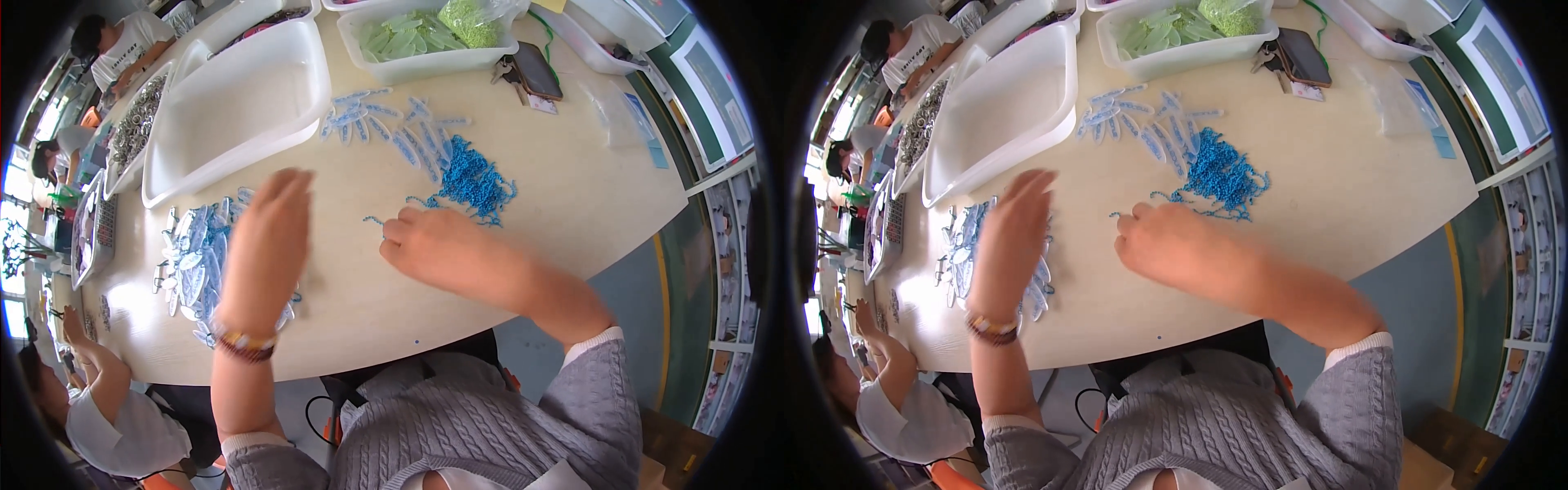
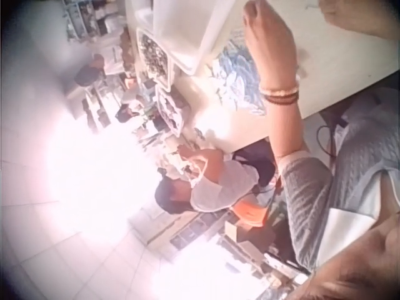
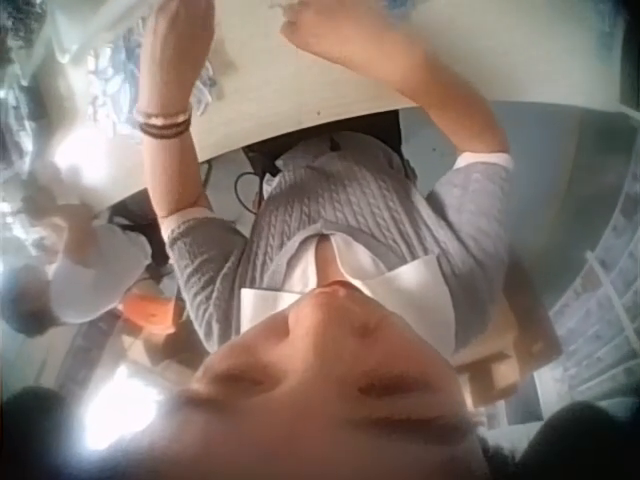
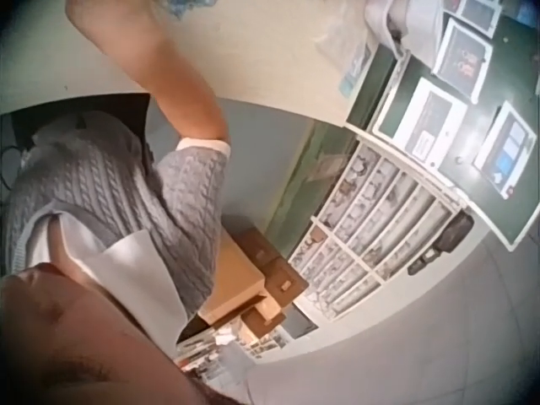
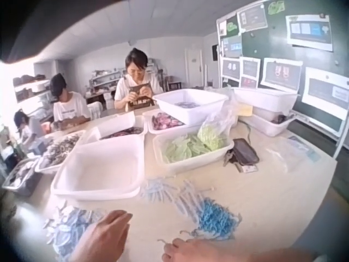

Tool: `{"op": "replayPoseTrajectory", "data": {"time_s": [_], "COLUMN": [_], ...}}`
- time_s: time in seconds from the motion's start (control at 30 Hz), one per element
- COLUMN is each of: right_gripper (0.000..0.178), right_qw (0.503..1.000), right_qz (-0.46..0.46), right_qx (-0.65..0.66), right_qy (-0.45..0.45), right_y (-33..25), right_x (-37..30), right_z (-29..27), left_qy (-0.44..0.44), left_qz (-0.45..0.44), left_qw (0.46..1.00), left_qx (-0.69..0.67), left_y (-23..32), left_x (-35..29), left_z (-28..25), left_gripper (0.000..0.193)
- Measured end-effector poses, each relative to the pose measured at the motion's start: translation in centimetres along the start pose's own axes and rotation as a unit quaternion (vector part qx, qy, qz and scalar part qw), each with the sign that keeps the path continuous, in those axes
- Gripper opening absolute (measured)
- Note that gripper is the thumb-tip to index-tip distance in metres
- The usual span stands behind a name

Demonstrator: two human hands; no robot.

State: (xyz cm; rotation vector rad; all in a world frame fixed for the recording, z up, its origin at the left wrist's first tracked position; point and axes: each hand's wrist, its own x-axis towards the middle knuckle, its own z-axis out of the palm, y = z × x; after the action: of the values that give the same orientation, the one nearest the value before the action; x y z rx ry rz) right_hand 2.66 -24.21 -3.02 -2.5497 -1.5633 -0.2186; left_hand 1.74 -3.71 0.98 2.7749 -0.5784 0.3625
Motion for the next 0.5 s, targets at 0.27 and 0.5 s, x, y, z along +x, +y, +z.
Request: {"op": "replayPoseTrajectory", "data": {"time_s": [0.27,0.5], "right_gripper": [0.012,0.014], "right_qw": [0.978,0.995], "right_qz": [-0.068,0.002], "right_qx": [-0.184,0.024], "right_qy": [-0.071,0.097], "right_y": [-1.9,1.4], "right_x": [0.9,-0.6], "right_z": [0.1,-0.1], "left_qy": [0.142,0.022], "left_qz": [0.056,0.057], "left_qw": [0.961,0.989], "left_qx": [0.230,0.132], "left_y": [-3.5,-0.8], "left_x": [8.1,6.6], "left_z": [11.7,9.3], "left_gripper": [0.041,0.011]}}
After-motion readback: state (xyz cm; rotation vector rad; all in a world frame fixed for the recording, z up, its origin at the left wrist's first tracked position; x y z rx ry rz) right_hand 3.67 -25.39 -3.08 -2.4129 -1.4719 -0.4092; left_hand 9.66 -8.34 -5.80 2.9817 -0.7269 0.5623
